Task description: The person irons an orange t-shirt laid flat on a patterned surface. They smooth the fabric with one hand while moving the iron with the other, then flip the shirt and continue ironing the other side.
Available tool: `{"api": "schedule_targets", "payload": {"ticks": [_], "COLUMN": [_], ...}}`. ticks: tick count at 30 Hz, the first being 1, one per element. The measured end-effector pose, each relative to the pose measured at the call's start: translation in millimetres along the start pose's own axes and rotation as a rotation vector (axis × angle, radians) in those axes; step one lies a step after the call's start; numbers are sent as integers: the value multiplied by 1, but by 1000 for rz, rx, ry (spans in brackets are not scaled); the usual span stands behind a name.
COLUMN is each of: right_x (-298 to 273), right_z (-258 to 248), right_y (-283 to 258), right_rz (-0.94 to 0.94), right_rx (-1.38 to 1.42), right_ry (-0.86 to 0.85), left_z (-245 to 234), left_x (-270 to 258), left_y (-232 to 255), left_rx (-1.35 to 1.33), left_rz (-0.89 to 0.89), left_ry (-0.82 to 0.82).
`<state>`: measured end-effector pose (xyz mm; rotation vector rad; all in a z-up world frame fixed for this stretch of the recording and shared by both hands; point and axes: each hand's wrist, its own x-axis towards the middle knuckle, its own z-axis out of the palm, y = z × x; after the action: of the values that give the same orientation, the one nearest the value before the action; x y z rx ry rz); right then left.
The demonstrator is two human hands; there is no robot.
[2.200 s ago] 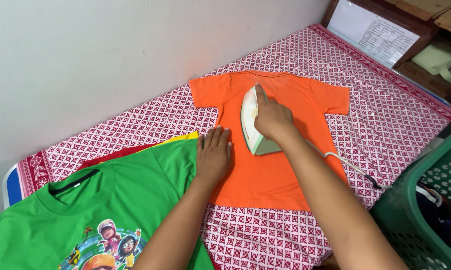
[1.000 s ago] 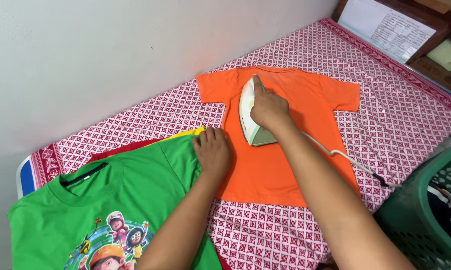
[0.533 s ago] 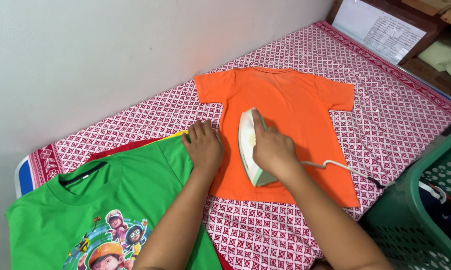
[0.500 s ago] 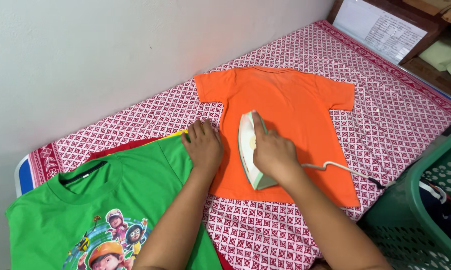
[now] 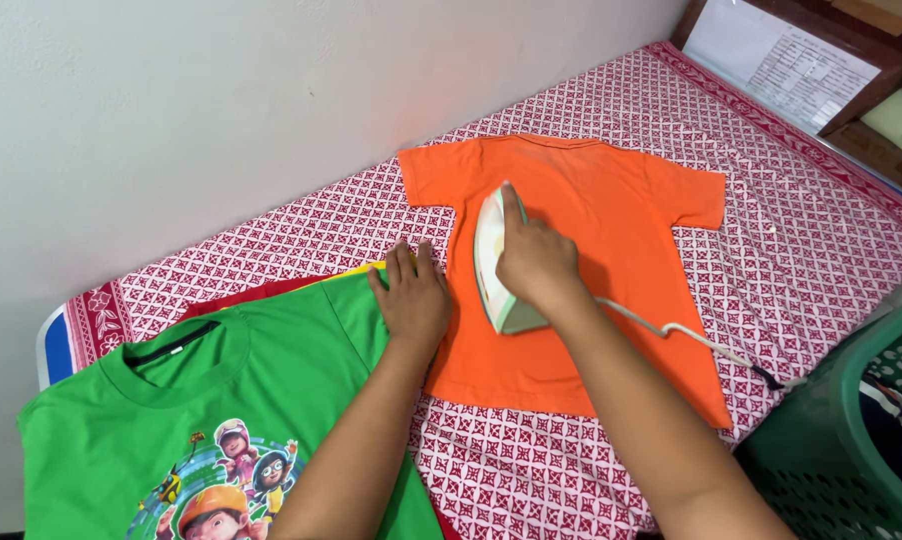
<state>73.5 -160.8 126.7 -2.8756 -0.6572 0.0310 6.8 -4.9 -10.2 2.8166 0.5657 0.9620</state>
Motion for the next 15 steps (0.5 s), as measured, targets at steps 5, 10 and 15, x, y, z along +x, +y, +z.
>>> {"api": "schedule_targets", "payload": {"ticks": [5,10,15], "right_x": [43,43,7], "right_z": [-5,-6,-3], "right_y": [2,5,2], "right_rz": [51,53,30], "right_rx": [14,18,-38], "right_ry": [-10,-34,-11], "left_z": [6,10,9], "left_x": [-1,-2,0], "left_y": [-1,-2,-1], "left_rx": [0,9,9], "left_rz": [-12,-13,-22], "left_ry": [-24,-52,-68]}}
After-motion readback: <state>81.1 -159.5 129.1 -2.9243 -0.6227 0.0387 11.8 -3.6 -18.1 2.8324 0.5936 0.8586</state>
